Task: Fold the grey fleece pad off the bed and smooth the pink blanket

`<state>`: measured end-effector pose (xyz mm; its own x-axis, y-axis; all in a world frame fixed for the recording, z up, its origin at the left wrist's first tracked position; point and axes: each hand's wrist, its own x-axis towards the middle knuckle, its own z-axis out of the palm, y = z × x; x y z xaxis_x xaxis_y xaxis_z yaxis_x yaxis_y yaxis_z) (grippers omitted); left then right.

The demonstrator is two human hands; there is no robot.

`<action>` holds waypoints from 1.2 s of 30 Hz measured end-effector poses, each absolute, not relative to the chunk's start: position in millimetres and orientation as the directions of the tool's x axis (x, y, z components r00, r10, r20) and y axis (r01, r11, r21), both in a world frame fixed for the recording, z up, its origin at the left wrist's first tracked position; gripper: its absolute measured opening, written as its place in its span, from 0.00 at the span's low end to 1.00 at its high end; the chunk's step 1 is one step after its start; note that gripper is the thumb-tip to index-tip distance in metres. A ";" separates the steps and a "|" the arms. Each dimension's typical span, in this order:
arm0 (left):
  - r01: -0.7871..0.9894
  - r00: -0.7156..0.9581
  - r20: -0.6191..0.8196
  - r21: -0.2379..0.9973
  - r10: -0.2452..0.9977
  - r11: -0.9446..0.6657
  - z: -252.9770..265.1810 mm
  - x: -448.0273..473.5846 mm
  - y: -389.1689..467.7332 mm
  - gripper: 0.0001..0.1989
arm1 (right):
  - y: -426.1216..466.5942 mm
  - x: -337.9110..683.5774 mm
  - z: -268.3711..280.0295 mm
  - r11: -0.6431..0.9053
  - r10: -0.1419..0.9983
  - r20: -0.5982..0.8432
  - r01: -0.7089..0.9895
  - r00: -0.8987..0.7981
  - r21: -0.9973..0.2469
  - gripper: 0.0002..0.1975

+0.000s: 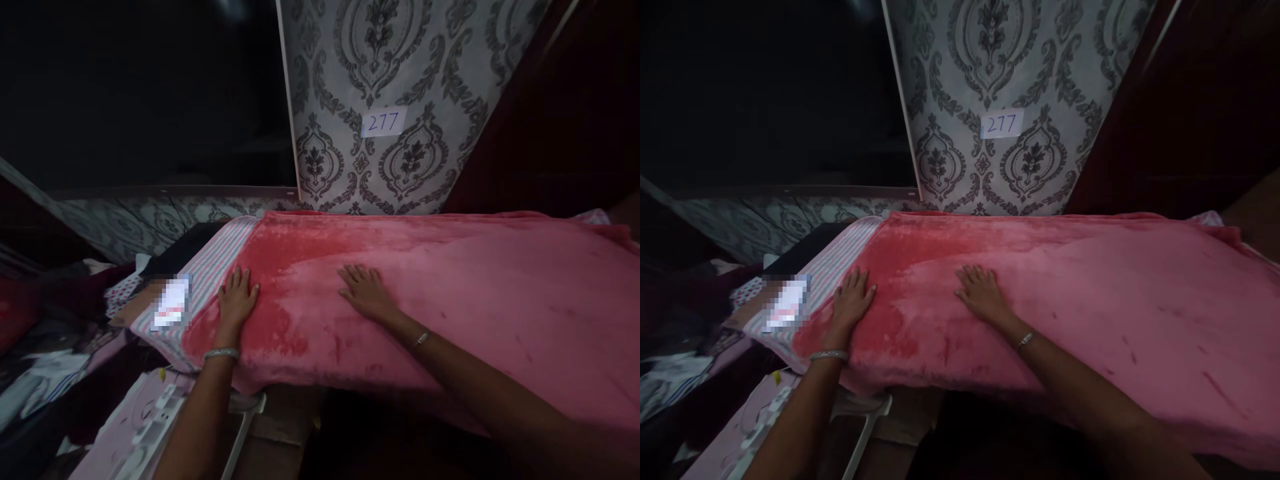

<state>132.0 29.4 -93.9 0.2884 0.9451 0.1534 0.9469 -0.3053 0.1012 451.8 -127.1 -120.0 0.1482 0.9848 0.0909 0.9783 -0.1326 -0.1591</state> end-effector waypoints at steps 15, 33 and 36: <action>0.931 0.359 0.229 -0.025 0.905 -0.363 -92.1 185.8 88.3 0.29 | -0.1 321.0 -85.3 0.242 0.968 0.123 0.940 -0.218 -0.240 0.31; 0.922 0.380 0.237 -0.026 0.894 -0.385 -88.6 186.5 94.5 0.29 | -208.2 704.2 -87.3 -0.776 0.628 0.036 0.629 0.777 -0.052 0.28; 0.929 0.349 0.199 0.054 0.916 -0.366 -84.7 185.0 102.4 0.30 | -246.7 731.1 -92.2 -0.897 0.432 0.028 0.432 0.902 -0.089 0.29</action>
<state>185.0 102.4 -84.7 0.3491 0.9157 0.1991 0.9291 -0.3659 0.0535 731.1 -246.7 -92.2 0.9016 0.4317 0.0283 0.4324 -0.8973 -0.0890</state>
